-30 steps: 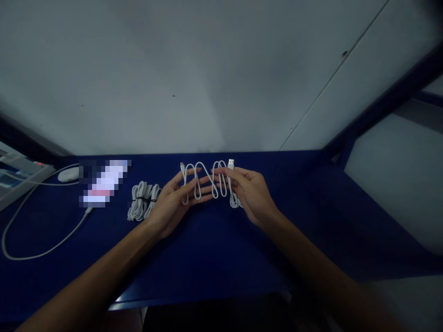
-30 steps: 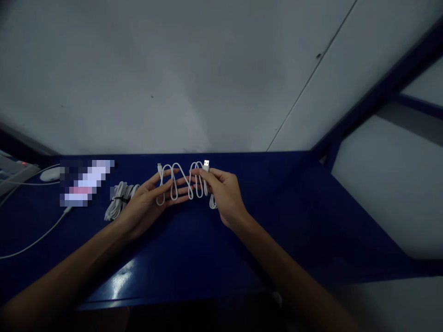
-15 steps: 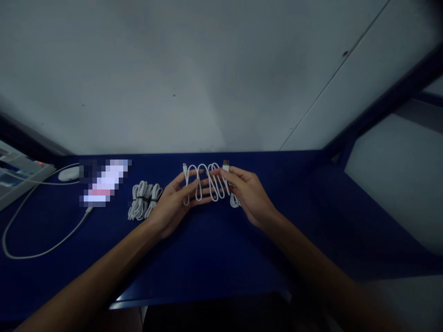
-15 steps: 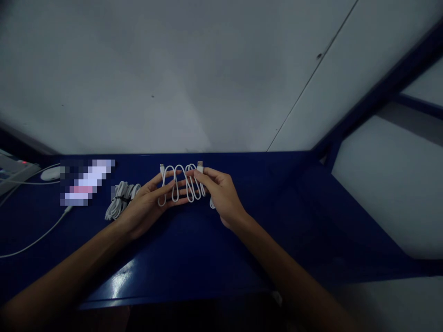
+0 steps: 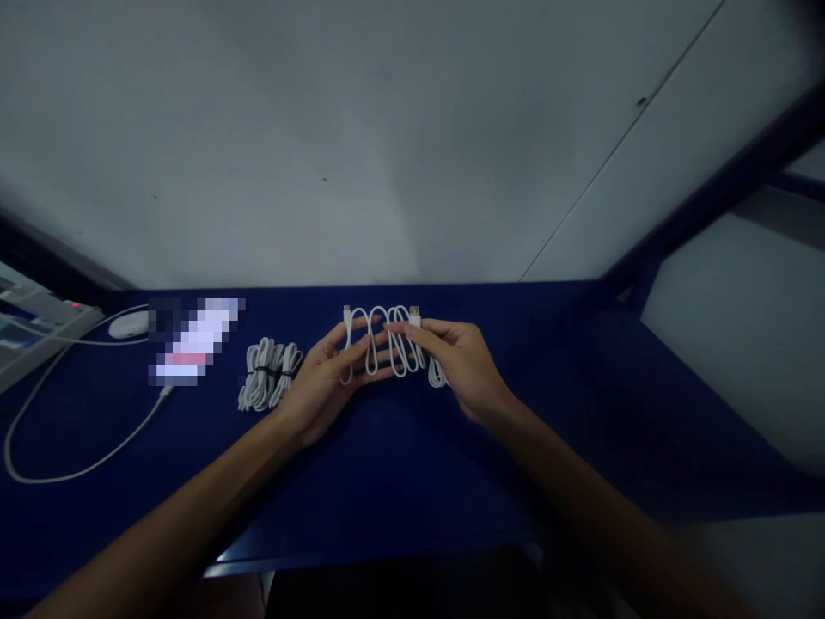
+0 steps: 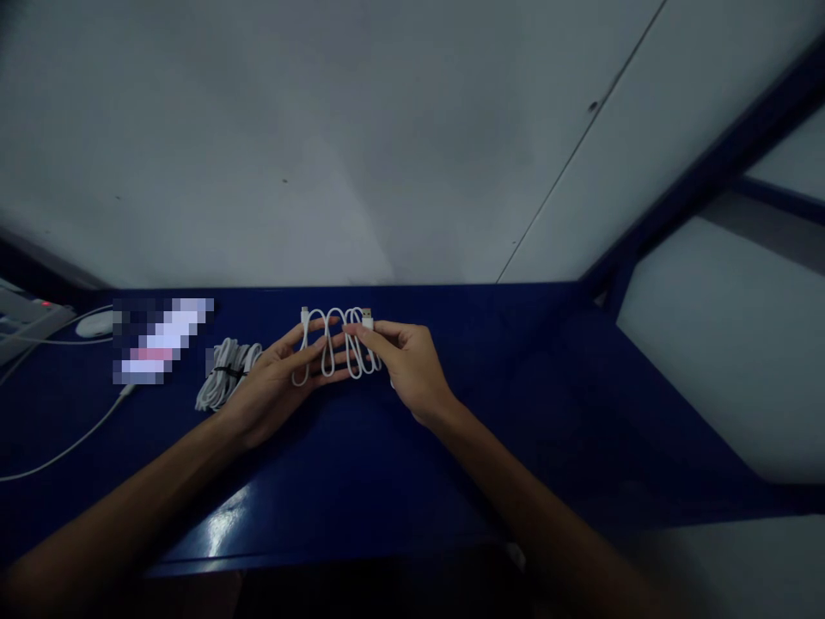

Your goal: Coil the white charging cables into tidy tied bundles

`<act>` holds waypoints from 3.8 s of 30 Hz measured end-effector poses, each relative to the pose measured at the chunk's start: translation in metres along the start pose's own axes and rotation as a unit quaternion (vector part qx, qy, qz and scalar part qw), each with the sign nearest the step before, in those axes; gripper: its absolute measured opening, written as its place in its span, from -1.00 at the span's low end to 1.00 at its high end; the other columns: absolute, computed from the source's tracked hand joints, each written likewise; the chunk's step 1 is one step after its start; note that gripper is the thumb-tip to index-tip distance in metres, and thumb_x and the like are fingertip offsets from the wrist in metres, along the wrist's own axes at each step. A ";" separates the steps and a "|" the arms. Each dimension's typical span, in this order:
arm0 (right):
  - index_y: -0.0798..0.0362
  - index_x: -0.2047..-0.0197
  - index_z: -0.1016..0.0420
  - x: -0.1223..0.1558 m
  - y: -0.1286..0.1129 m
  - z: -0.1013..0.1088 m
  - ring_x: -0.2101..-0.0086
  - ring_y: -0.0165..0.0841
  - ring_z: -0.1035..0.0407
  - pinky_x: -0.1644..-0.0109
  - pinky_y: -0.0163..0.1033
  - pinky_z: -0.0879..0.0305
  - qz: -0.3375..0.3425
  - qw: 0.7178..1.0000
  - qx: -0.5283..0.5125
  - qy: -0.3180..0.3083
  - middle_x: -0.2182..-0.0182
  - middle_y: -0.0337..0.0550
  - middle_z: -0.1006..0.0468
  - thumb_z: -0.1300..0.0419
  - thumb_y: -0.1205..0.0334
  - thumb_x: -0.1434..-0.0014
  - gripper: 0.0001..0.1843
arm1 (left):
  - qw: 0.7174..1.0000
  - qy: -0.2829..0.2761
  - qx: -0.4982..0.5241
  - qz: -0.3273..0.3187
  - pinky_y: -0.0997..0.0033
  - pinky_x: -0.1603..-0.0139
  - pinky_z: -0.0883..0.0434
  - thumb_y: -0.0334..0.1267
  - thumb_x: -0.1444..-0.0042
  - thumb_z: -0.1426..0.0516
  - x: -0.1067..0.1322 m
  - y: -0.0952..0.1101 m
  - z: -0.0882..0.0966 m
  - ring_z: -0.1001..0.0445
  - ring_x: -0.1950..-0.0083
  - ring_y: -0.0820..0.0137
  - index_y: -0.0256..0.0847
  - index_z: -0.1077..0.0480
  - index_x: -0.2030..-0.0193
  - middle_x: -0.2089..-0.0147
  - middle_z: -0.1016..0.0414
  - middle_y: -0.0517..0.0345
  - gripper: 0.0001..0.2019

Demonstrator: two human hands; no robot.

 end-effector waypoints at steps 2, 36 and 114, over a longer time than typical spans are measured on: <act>-0.09 0.06 -0.81 -0.001 0.002 0.001 0.10 -0.14 -0.68 -0.10 0.03 -0.55 0.004 1.000 -0.004 0.007 0.13 -0.06 -0.79 -0.38 0.06 -0.34 -0.79 | 1.000 -0.004 0.007 -0.003 -0.16 -0.35 -0.52 -0.35 -0.41 -0.26 0.000 0.000 0.001 -0.60 -0.29 0.01 -0.15 -0.49 -0.28 -0.28 -0.61 -0.16 -0.66; -0.06 0.00 -0.77 -0.006 0.010 0.003 -0.05 -0.11 -0.63 -0.23 0.05 -0.52 0.019 0.994 -0.078 0.076 -0.02 -0.05 -0.74 -0.42 0.03 -0.29 -0.72 | 0.999 0.007 0.051 -0.001 -0.21 -0.41 -0.44 -0.19 -0.46 -0.19 -0.001 0.005 -0.001 -0.54 -0.37 -0.03 -0.17 -0.45 -0.34 -0.30 -0.59 -0.23 -0.63; -0.03 0.05 -0.76 -0.010 0.017 0.007 -0.13 -0.10 -0.61 -0.35 0.00 -0.48 -0.025 0.981 -0.172 0.084 -0.04 -0.04 -0.75 -0.51 0.13 -0.22 -0.76 | 0.997 -0.001 0.071 -0.007 -0.29 -0.42 -0.41 -0.10 -0.54 -0.04 0.000 0.011 -0.001 -0.60 -0.31 -0.01 0.00 -0.13 -0.62 -0.30 -0.60 -0.23 -0.43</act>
Point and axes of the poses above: each hand's wrist, its own x-axis away from the middle knuckle, its own z-axis out of the back of the hand, y = z × x, the point moved 1 cm from there along -x, towards the middle knuckle
